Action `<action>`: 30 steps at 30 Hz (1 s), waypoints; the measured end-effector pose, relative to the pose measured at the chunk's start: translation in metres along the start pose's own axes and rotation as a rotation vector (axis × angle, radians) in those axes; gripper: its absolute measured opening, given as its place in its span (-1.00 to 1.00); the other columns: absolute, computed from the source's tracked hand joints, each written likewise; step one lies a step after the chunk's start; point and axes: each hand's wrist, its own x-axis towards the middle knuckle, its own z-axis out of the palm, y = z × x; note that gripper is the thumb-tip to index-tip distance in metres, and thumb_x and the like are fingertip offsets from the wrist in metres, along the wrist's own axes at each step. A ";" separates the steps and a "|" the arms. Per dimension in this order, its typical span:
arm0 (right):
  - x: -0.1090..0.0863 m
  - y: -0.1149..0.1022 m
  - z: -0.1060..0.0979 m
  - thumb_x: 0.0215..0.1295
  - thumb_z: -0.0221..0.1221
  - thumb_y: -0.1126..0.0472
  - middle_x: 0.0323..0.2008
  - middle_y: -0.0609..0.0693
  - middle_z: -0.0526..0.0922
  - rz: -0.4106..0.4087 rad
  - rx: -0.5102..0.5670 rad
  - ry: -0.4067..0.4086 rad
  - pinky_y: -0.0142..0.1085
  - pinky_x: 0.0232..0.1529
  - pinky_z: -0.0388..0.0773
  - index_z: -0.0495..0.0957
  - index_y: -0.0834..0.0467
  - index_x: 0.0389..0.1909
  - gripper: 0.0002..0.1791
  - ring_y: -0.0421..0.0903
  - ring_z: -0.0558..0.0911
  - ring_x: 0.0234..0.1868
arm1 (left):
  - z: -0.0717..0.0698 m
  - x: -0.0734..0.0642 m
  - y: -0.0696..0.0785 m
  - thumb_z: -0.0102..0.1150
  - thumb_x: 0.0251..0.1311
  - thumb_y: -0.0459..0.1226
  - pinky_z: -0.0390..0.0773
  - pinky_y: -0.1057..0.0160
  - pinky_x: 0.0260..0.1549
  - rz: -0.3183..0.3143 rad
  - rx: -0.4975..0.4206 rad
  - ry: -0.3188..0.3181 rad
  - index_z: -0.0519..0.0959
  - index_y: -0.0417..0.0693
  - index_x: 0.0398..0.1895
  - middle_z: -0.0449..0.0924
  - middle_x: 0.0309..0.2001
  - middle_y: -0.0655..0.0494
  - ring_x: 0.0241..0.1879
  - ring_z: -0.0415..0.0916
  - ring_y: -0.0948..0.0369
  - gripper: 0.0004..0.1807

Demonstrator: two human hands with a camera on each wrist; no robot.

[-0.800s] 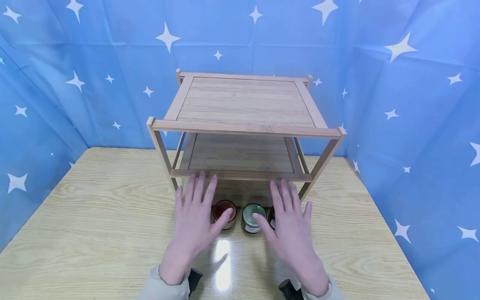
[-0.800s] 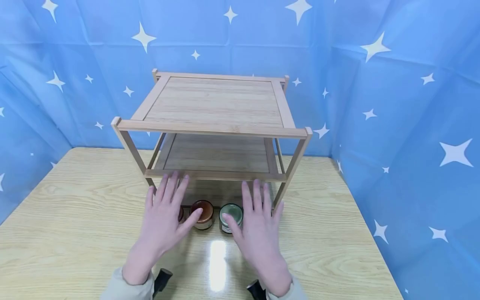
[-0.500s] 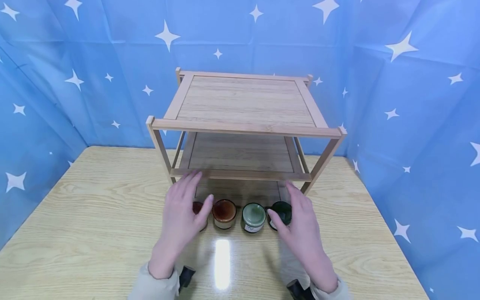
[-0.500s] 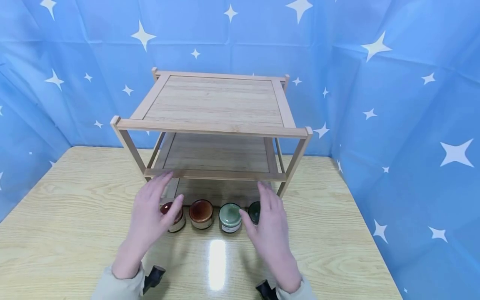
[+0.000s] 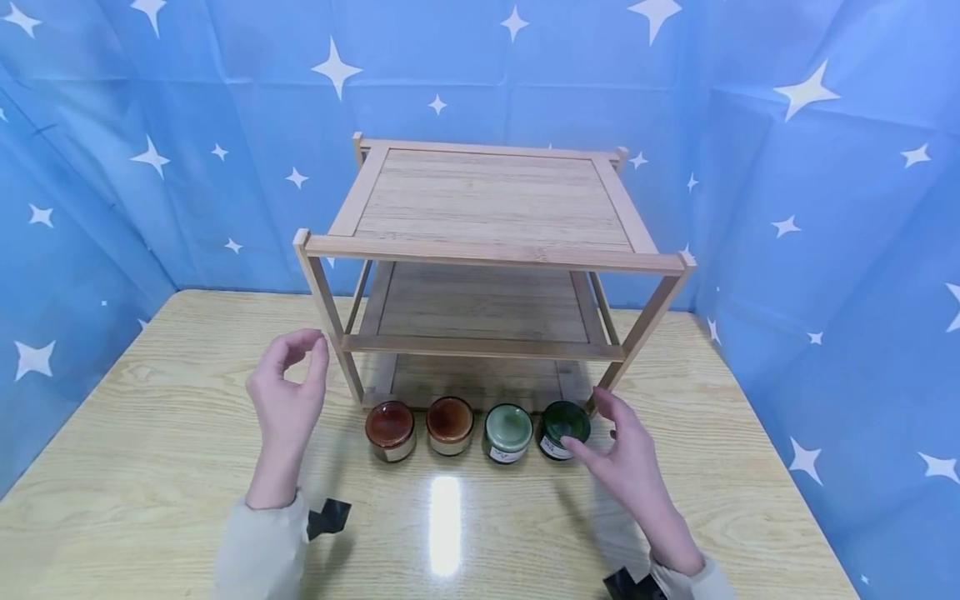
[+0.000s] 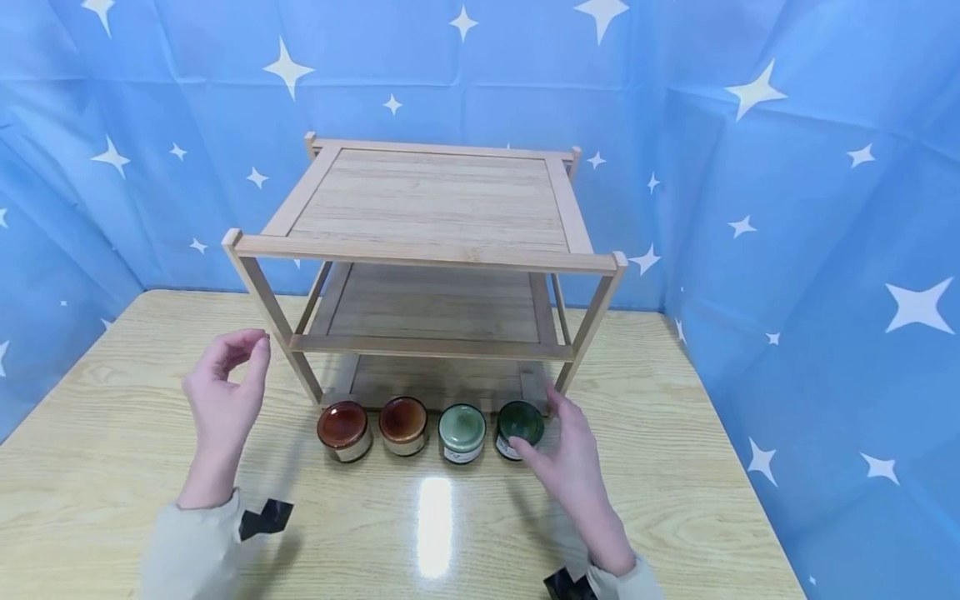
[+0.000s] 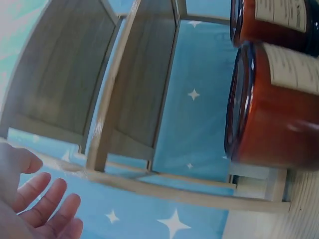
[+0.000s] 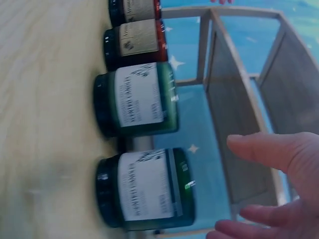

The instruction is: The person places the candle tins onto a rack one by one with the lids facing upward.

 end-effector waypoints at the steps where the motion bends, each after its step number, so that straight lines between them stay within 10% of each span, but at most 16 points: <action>1: 0.000 0.002 0.000 0.05 0.41 0.32 0.14 0.39 0.44 0.025 0.009 -0.019 0.16 -0.04 0.48 0.27 0.46 0.26 -0.22 0.29 0.45 0.13 | -0.001 0.002 -0.002 0.17 0.17 -0.53 0.45 0.44 -0.14 -0.028 -0.026 -0.005 0.58 -0.45 -0.23 0.64 -0.28 -0.20 -0.26 0.50 0.36 -0.88; 16: 0.004 0.027 0.011 -0.06 0.47 0.33 0.06 0.37 0.49 0.210 0.138 -0.167 0.12 0.02 0.50 0.26 0.44 0.25 -0.15 0.27 0.48 0.08 | 0.006 0.013 -0.020 0.09 0.19 -0.61 0.55 0.42 -0.10 -0.265 -0.453 -0.121 0.60 -0.25 -0.04 0.62 -0.18 0.23 -0.14 0.54 0.27 -0.70; 30: 0.008 0.033 0.020 -0.12 0.47 0.38 -0.08 0.32 0.55 0.190 0.101 -0.157 0.05 -0.08 0.57 0.32 0.46 0.16 -0.22 0.22 0.52 -0.02 | 0.010 0.017 -0.020 0.12 0.17 -0.62 0.57 0.42 -0.14 -0.269 -0.415 -0.122 0.60 -0.37 -0.08 0.64 -0.28 0.30 -0.22 0.57 0.31 -0.74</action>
